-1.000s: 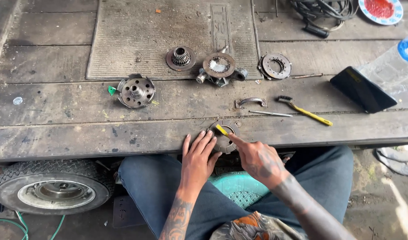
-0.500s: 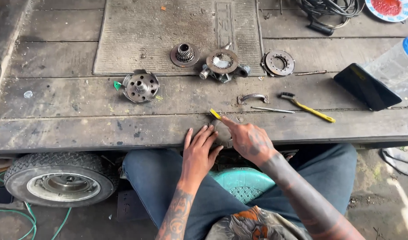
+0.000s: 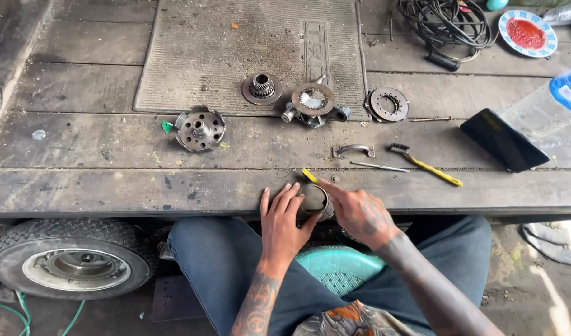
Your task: The person is cleaning a metal motorcycle clutch plate by scraping its surface with a small brush.
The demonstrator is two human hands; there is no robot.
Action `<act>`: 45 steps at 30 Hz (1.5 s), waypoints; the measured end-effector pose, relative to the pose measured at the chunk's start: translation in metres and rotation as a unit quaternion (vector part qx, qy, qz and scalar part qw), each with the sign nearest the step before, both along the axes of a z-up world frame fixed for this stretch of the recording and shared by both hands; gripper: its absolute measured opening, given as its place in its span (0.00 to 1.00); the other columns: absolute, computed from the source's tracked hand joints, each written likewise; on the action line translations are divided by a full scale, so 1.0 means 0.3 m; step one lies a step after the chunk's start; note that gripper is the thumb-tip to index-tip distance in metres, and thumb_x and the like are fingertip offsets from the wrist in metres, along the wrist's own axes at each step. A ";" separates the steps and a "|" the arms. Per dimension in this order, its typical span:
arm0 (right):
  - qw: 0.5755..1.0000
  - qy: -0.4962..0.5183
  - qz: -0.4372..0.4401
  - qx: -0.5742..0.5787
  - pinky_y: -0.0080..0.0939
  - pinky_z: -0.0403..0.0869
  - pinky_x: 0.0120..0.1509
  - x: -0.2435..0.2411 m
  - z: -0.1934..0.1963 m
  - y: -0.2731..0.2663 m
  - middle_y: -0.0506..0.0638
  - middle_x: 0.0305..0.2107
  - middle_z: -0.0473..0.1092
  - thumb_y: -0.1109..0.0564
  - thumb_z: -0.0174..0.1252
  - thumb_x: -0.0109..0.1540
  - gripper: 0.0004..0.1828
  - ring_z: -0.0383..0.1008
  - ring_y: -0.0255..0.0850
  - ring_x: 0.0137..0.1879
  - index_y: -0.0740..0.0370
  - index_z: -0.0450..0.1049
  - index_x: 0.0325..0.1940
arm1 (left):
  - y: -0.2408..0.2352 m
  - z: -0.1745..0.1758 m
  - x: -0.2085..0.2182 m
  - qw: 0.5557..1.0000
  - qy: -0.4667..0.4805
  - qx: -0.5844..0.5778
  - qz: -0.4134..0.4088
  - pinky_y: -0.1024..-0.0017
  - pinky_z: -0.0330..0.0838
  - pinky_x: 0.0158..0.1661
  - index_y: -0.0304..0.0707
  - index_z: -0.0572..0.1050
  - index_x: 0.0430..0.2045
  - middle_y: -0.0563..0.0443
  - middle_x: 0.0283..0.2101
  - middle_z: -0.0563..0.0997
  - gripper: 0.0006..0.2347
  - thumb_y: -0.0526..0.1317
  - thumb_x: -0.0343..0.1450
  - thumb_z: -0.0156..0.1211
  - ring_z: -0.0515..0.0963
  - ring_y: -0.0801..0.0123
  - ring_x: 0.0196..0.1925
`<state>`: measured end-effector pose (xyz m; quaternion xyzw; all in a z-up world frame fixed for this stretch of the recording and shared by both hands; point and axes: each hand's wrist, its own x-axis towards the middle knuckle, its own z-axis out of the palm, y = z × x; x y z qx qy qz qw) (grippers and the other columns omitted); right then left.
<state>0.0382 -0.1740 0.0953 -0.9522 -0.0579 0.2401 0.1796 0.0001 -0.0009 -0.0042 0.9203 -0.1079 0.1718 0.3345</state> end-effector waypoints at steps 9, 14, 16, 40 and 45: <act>0.997 -0.058 -0.048 -0.035 0.64 0.80 0.46 -0.093 -0.069 0.000 0.59 0.28 0.80 0.51 0.43 0.66 0.28 0.82 0.62 0.37 0.33 0.63 0.72 | 0.014 -0.007 -0.004 0.999 -0.031 0.015 -0.029 0.44 0.52 0.70 0.39 0.74 0.51 0.47 0.60 0.78 0.36 0.60 0.53 0.76 0.75 0.58 0.64; 0.997 -0.060 -0.048 -0.024 0.66 0.79 0.50 -0.089 -0.098 0.040 0.61 0.28 0.79 0.53 0.43 0.66 0.32 0.82 0.63 0.40 0.34 0.58 0.76 | -0.004 -0.003 -0.003 0.999 -0.051 0.012 -0.012 0.45 0.54 0.70 0.38 0.74 0.49 0.46 0.57 0.79 0.36 0.58 0.51 0.77 0.77 0.58 0.62; 0.997 -0.070 -0.028 -0.035 0.65 0.80 0.46 -0.151 -0.080 0.058 0.60 0.28 0.79 0.55 0.42 0.64 0.34 0.83 0.61 0.38 0.35 0.58 0.75 | -0.012 -0.010 -0.009 0.998 -0.057 0.003 0.011 0.47 0.56 0.69 0.40 0.75 0.48 0.49 0.56 0.80 0.34 0.56 0.51 0.79 0.78 0.61 0.61; 0.997 -0.046 -0.058 -0.019 0.66 0.78 0.51 -0.102 -0.111 0.048 0.61 0.31 0.80 0.51 0.40 0.67 0.30 0.81 0.64 0.42 0.28 0.59 0.73 | -0.041 -0.037 -0.017 0.998 -0.054 -0.008 0.033 0.50 0.55 0.70 0.42 0.73 0.44 0.49 0.58 0.79 0.29 0.53 0.54 0.78 0.77 0.61 0.62; 0.996 -0.051 -0.067 -0.001 0.67 0.78 0.51 -0.109 -0.088 0.071 0.62 0.31 0.79 0.51 0.42 0.65 0.30 0.81 0.65 0.42 0.30 0.60 0.73 | -0.041 -0.017 -0.010 0.998 -0.052 0.004 0.032 0.51 0.55 0.70 0.41 0.74 0.45 0.48 0.58 0.79 0.28 0.48 0.53 0.78 0.77 0.61 0.62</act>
